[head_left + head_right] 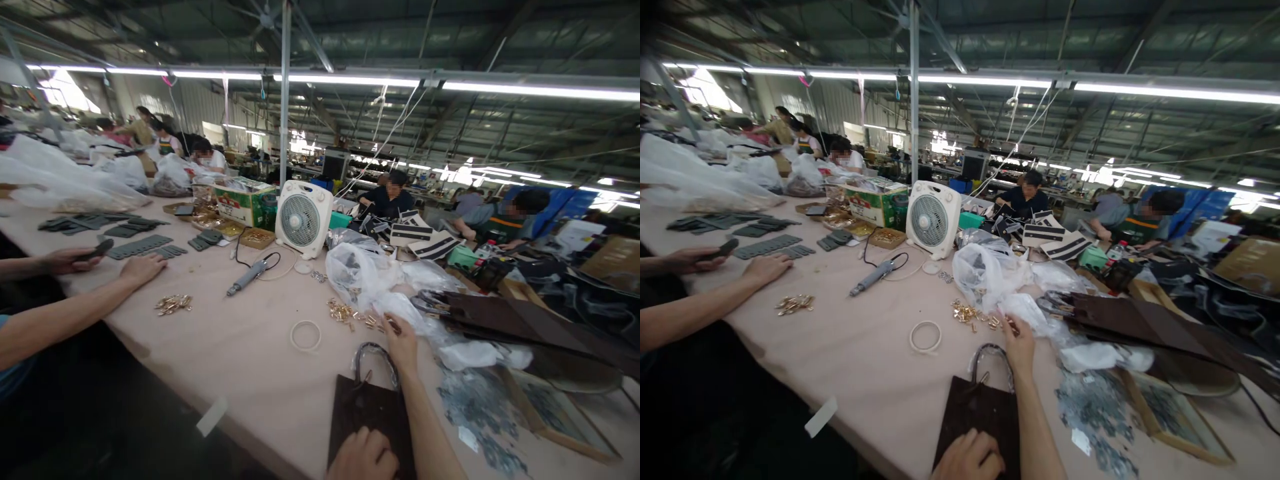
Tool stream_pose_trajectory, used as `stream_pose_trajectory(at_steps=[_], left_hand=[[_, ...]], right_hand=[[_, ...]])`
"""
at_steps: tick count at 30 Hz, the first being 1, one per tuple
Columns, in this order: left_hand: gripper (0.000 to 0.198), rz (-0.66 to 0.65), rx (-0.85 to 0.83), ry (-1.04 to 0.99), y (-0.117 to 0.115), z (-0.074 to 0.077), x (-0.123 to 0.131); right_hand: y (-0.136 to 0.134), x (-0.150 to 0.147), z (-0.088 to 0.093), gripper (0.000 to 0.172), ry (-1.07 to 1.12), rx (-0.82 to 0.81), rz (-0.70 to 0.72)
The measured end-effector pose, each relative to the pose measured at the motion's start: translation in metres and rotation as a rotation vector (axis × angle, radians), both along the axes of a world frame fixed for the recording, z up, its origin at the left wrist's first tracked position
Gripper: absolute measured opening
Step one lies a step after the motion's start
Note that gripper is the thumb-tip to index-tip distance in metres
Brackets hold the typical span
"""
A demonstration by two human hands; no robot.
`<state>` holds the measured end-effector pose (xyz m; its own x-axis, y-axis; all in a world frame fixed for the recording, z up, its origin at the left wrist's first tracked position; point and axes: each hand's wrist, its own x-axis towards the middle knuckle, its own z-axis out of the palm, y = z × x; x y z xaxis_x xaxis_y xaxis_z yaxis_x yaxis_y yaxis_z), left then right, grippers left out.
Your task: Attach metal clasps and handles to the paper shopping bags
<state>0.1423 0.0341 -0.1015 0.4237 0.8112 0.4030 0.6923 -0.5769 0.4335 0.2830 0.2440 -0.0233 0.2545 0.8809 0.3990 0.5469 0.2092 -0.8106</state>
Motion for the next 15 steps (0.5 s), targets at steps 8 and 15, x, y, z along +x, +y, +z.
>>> stream_pose_trajectory(at_steps=[8,15], left_hand=[[0.046,0.041,-0.518,-0.726,-0.009,0.076,-0.035],[0.041,0.002,-0.638,-1.205,-0.004,0.070,-0.048]], right_hand=[[-0.121,-0.015,0.035,0.043,0.433,-0.063,0.321],[-0.206,-0.030,0.004,0.044,0.600,-0.232,0.410]])
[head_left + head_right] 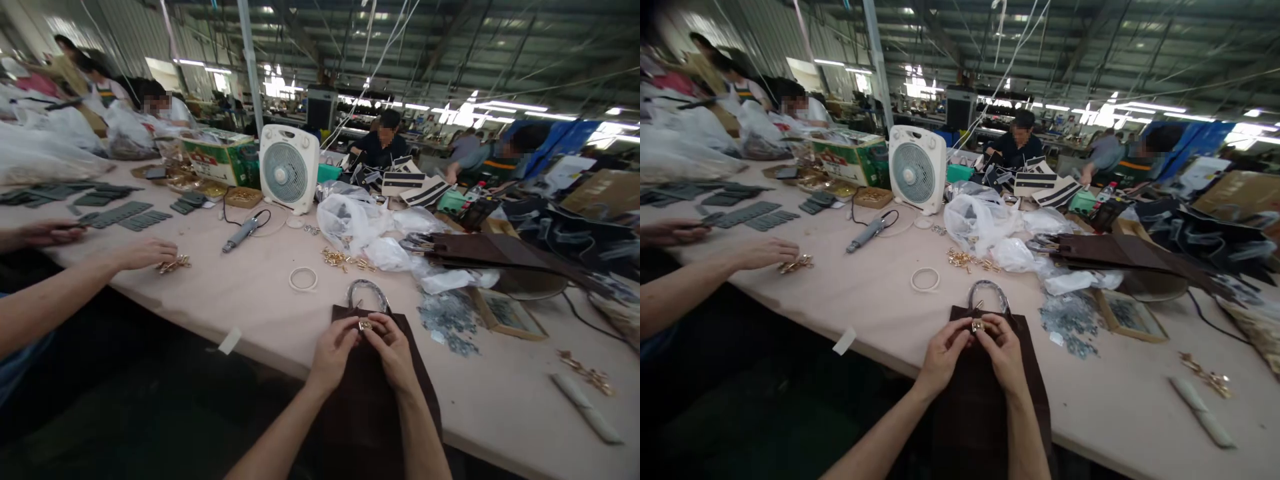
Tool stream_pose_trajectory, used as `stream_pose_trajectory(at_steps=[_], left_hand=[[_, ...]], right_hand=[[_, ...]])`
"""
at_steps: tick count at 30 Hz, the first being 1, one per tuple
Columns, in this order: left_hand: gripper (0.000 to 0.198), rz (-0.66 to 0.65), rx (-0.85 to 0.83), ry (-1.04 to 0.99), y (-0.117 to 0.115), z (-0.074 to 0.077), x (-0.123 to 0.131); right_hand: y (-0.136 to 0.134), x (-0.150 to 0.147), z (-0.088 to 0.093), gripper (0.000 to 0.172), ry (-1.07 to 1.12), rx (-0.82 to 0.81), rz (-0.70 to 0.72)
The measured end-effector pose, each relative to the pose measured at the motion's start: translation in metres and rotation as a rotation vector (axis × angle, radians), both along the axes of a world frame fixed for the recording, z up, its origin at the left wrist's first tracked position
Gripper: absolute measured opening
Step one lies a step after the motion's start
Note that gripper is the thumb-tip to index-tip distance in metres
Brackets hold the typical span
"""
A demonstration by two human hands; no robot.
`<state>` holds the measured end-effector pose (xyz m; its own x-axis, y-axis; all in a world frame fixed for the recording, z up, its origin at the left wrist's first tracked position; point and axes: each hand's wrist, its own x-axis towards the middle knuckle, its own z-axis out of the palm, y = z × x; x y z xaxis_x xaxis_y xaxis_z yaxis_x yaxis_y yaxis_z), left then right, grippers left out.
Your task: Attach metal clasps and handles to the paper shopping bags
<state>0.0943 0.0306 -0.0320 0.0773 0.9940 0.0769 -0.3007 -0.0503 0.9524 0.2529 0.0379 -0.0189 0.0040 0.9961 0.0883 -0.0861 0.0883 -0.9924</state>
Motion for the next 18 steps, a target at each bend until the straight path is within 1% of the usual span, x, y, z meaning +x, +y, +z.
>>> stream_pose_trajectory(at_steps=[3,6,9,13,18], left_hand=[[0.034,0.042,0.051,-0.033,-0.001,-0.003,0.001],[0.029,0.081,0.108,-0.030,-0.002,-0.003,0.001],[0.026,0.083,0.153,-0.015,-0.004,-0.001,0.000],[0.025,0.053,0.197,-0.028,-0.008,0.001,-0.001],[0.022,0.119,0.219,0.082,-0.013,0.004,-0.002]], right_hand=[[-0.007,-0.003,-0.007,0.038,0.014,-0.001,-0.005],[-0.010,-0.005,-0.008,0.031,-0.022,0.034,-0.008],[-0.011,-0.006,-0.008,0.028,-0.045,0.056,-0.026],[-0.013,-0.006,-0.010,0.026,-0.057,0.073,-0.047],[-0.012,-0.004,-0.013,0.015,-0.144,0.165,-0.031]])
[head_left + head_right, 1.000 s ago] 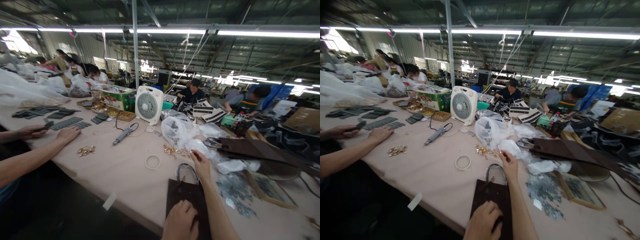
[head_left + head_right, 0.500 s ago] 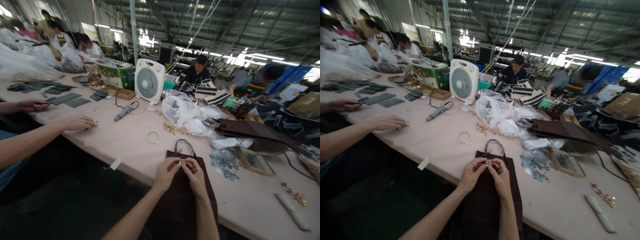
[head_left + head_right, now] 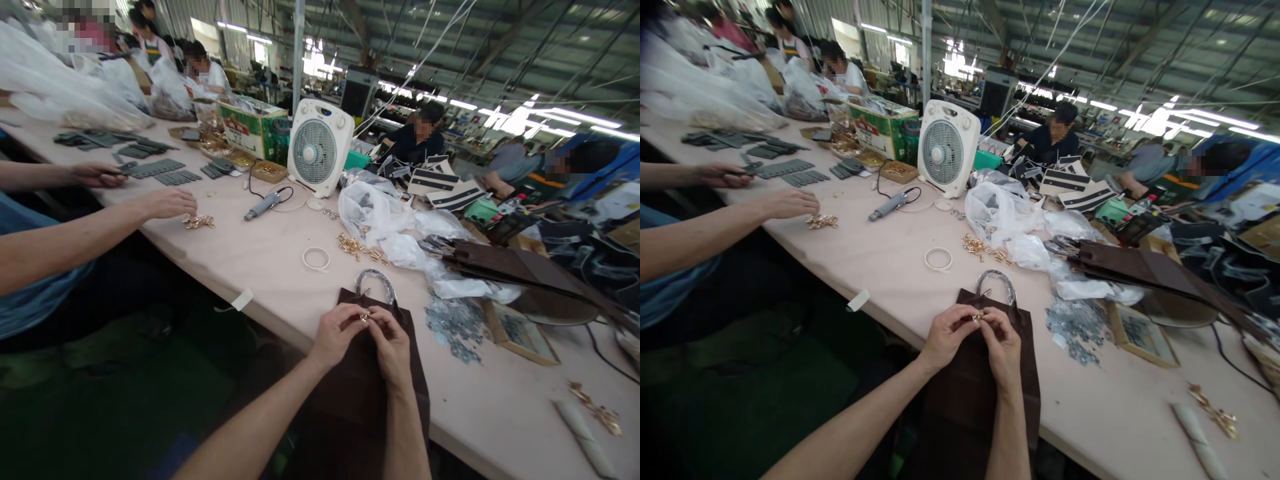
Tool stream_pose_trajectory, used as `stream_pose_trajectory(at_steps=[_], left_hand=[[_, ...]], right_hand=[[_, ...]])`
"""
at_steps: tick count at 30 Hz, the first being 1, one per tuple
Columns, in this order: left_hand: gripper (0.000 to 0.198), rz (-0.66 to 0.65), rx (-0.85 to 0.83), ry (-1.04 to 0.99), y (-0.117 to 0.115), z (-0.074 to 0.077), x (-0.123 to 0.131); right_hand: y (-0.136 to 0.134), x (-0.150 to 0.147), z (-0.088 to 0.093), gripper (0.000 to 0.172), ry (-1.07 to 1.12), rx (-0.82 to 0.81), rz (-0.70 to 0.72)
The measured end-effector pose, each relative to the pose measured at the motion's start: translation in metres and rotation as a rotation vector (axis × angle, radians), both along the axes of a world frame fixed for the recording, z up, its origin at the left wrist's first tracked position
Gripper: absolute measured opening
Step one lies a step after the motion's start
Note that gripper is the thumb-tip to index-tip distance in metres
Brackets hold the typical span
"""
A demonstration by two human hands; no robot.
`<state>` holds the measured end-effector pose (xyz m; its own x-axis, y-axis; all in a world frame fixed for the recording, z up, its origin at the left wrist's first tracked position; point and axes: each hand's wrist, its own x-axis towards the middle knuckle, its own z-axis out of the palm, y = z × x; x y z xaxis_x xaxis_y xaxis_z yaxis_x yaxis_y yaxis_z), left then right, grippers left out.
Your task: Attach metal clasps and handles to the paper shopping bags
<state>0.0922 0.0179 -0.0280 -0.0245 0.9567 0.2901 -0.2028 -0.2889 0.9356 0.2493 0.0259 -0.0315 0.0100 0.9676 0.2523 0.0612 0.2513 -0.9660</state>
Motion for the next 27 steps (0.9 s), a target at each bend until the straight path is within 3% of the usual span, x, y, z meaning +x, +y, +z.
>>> stream_pose_trajectory(at_steps=[4,12,16,23,27], left_hand=[[0.027,0.001,-0.066,0.061,0.000,-0.006,0.001],[0.035,-0.097,-0.180,-0.149,0.004,-0.014,0.005],[0.035,-0.092,-0.175,-0.143,0.004,-0.013,0.004],[0.031,-0.061,-0.118,-0.135,0.002,-0.012,0.003],[0.030,-0.074,-0.073,-0.132,0.003,-0.014,0.003]], right_hand=[[0.001,0.005,-0.001,0.013,-0.074,0.089,0.016],[-0.003,0.008,0.003,0.007,-0.121,0.172,0.051],[-0.004,0.007,0.002,0.006,-0.141,0.215,0.030],[-0.004,0.009,-0.001,0.017,-0.121,0.119,-0.002],[-0.002,0.011,-0.002,0.016,-0.126,0.108,0.036]])
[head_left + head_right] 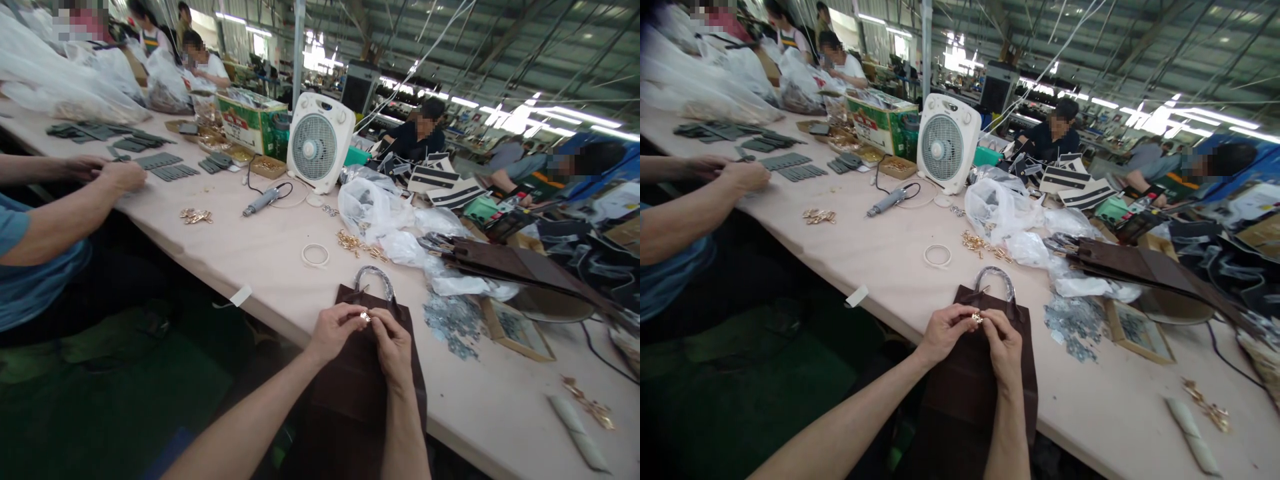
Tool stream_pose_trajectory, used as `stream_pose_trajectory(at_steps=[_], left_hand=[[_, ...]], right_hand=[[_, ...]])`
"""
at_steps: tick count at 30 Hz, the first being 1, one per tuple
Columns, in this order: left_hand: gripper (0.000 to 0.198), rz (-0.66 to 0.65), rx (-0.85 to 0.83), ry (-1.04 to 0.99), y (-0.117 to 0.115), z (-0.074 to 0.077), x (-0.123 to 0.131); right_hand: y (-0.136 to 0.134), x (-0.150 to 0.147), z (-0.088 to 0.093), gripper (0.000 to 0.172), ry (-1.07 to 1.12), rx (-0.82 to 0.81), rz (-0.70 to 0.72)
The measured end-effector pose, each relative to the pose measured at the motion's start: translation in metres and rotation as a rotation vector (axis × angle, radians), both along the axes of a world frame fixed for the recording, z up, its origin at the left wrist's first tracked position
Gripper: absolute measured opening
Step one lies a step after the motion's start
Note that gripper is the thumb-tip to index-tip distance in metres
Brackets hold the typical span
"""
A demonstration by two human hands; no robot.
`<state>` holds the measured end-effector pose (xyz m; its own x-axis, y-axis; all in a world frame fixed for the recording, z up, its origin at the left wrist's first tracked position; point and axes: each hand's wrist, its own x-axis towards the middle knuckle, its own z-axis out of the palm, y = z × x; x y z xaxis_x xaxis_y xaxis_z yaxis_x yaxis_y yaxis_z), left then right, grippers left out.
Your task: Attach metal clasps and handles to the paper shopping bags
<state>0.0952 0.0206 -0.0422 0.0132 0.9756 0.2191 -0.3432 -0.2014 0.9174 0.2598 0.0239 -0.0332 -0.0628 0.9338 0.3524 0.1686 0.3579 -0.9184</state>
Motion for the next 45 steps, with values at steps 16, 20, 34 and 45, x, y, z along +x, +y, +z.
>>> stream_pose_trajectory(at_steps=[16,20,34,45], left_hand=[[0.018,0.098,0.261,0.306,-0.007,0.006,0.001],[0.018,0.106,0.287,0.286,-0.007,0.005,0.001],[0.020,0.047,0.262,0.283,-0.006,0.013,-0.001],[0.053,0.303,0.051,0.362,0.004,0.010,-0.002]], right_hand=[[0.001,0.004,-0.005,0.026,-0.002,-0.123,-0.029],[0.001,0.002,-0.009,0.026,0.115,-0.160,-0.033],[0.001,0.000,-0.009,0.044,0.196,-0.307,0.060],[0.006,0.011,-0.010,0.047,0.680,-0.215,-0.151]])
